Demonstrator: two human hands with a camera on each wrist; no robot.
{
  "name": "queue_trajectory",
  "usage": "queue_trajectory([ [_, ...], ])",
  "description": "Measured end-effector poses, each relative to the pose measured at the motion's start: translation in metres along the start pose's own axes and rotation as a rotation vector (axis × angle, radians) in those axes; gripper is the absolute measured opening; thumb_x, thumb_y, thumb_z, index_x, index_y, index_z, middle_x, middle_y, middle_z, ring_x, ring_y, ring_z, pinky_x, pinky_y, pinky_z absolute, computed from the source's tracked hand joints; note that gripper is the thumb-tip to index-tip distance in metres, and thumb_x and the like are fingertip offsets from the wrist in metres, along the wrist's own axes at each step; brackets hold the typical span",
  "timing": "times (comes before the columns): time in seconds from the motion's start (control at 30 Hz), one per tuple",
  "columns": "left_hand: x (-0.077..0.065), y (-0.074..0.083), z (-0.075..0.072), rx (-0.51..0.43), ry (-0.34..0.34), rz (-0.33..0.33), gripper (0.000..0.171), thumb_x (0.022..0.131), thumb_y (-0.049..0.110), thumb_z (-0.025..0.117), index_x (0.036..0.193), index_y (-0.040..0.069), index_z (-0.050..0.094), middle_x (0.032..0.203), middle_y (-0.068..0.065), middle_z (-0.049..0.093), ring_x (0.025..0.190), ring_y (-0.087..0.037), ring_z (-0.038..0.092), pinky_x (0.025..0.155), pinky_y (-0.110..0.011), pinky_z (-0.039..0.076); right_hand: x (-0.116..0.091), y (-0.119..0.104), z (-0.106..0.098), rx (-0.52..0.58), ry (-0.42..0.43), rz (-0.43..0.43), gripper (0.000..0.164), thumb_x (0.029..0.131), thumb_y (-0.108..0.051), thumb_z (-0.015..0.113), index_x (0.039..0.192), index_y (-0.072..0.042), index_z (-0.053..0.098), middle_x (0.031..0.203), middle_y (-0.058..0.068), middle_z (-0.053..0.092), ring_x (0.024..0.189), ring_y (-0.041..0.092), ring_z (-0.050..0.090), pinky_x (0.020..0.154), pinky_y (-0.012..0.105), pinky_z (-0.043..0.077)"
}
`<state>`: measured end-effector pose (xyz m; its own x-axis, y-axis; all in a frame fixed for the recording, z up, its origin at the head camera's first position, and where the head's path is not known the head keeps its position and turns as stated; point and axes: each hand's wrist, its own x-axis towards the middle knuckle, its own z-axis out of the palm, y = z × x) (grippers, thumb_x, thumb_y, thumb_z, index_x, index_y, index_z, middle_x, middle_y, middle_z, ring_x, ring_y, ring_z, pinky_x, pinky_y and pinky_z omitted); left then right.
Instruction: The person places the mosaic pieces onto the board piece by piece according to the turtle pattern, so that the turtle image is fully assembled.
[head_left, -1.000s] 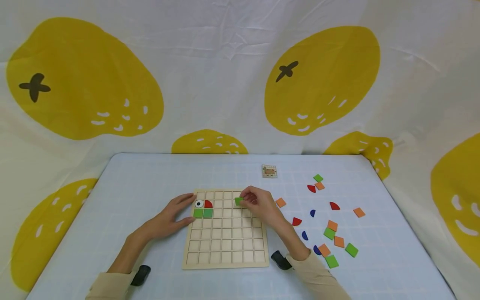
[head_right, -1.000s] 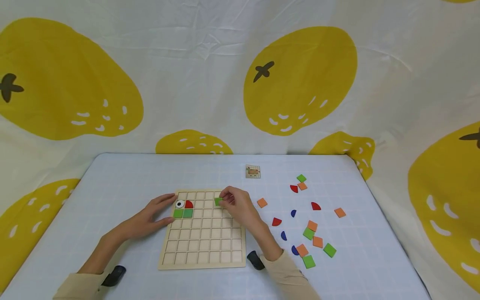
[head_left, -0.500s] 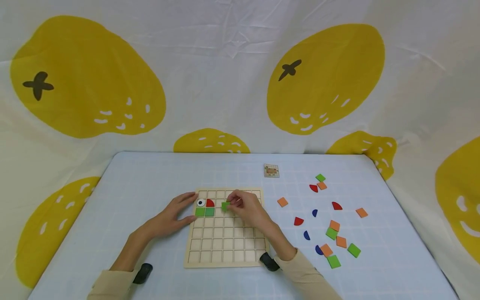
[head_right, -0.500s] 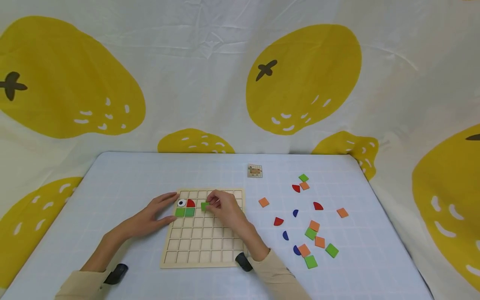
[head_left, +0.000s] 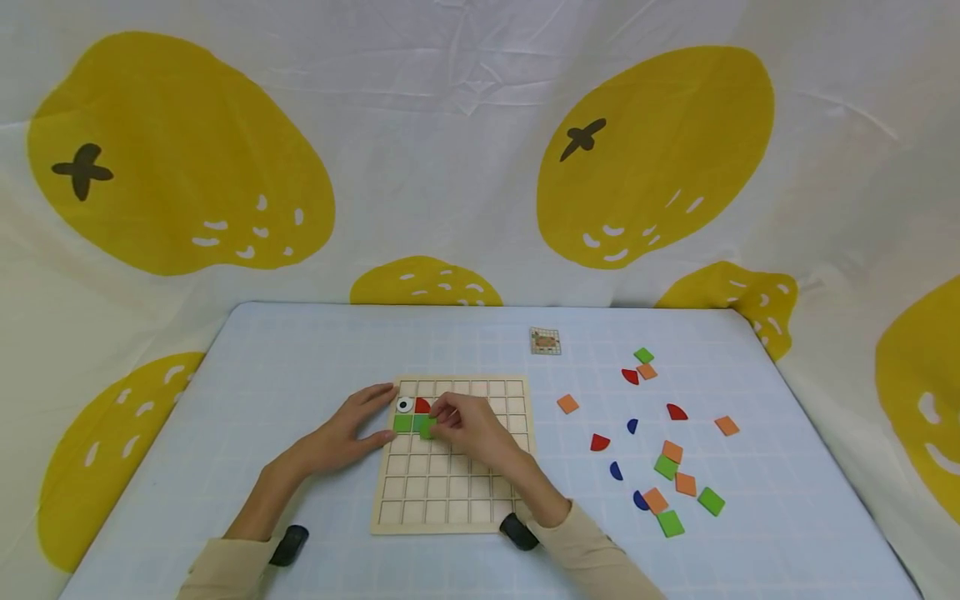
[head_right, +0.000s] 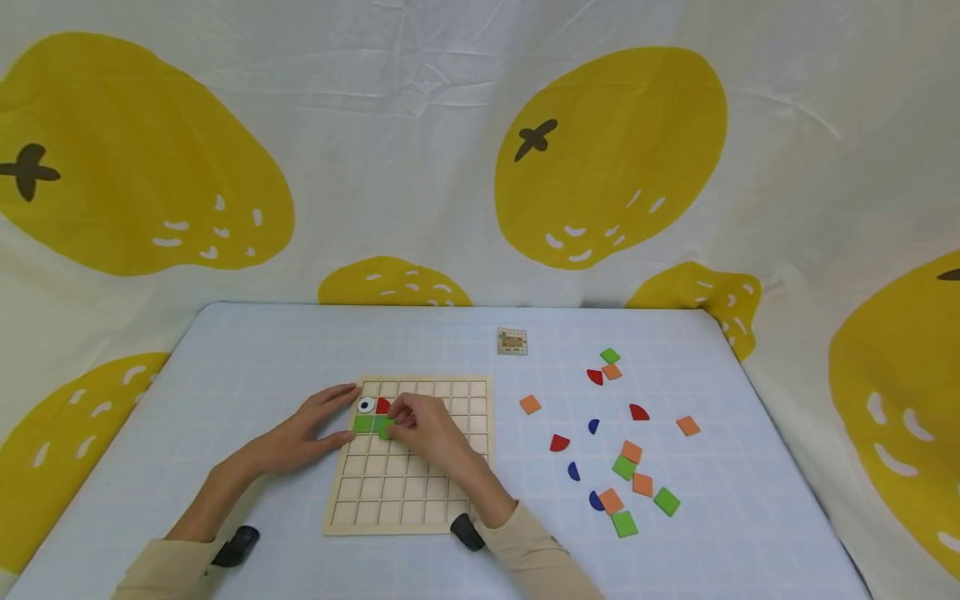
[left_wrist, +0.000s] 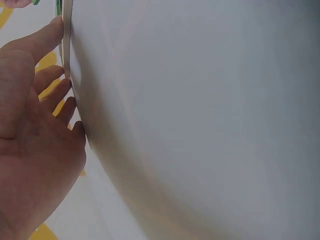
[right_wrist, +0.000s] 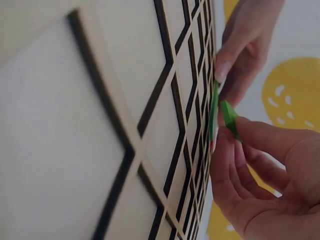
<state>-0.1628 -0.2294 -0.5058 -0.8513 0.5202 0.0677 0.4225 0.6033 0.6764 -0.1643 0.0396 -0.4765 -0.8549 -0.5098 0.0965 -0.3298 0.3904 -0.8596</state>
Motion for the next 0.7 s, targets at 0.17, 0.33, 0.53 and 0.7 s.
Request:
queue_trajectory([
  [0.17, 0.0, 0.001, 0.0, -0.008, 0.001, -0.002, 0.069, 0.1, 0.026, 0.069, 0.156, -0.001, 0.039, 0.161, -0.023, 0.033, 0.148, -0.048, 0.027, 0.114, -0.069, 0.027, 0.002, -0.002, 0.007, 0.014, -0.022, 0.009, 0.011, 0.091, 0.001, 0.074, 0.101, 0.002, 0.071, 0.092, 0.008, 0.071, 0.08, 0.009, 0.064, 0.074, 0.021, 0.054],
  [0.33, 0.0, 0.002, -0.001, -0.006, -0.002, -0.006, 0.069, 0.1, 0.025, 0.07, 0.156, -0.001, 0.04, 0.161, -0.022, 0.033, 0.148, -0.047, 0.027, 0.115, -0.068, 0.028, 0.001, -0.004, 0.012, 0.007, -0.042, 0.031, 0.008, 0.092, 0.0, 0.074, 0.099, 0.0, 0.071, 0.088, 0.003, 0.069, 0.077, 0.005, 0.06, 0.072, 0.019, 0.053],
  [0.53, 0.0, 0.005, -0.001, -0.006, -0.001, -0.012, 0.069, 0.1, 0.024, 0.07, 0.156, -0.002, 0.04, 0.161, -0.023, 0.033, 0.148, -0.047, 0.027, 0.114, -0.067, 0.028, 0.0, -0.008, 0.015, -0.032, -0.041, 0.01, 0.003, 0.092, 0.002, 0.073, 0.092, 0.001, 0.071, 0.084, 0.003, 0.067, 0.074, 0.004, 0.057, 0.069, 0.019, 0.051],
  [0.7, -0.001, 0.007, -0.002, -0.008, -0.003, -0.015, 0.069, 0.099, 0.024, 0.07, 0.155, -0.002, 0.04, 0.161, -0.023, 0.033, 0.148, -0.047, 0.027, 0.114, -0.067, 0.028, -0.001, -0.009, 0.016, -0.083, -0.038, 0.02, 0.002, 0.092, 0.002, 0.074, 0.093, 0.003, 0.074, 0.093, 0.008, 0.068, 0.08, 0.007, 0.061, 0.073, 0.019, 0.052],
])
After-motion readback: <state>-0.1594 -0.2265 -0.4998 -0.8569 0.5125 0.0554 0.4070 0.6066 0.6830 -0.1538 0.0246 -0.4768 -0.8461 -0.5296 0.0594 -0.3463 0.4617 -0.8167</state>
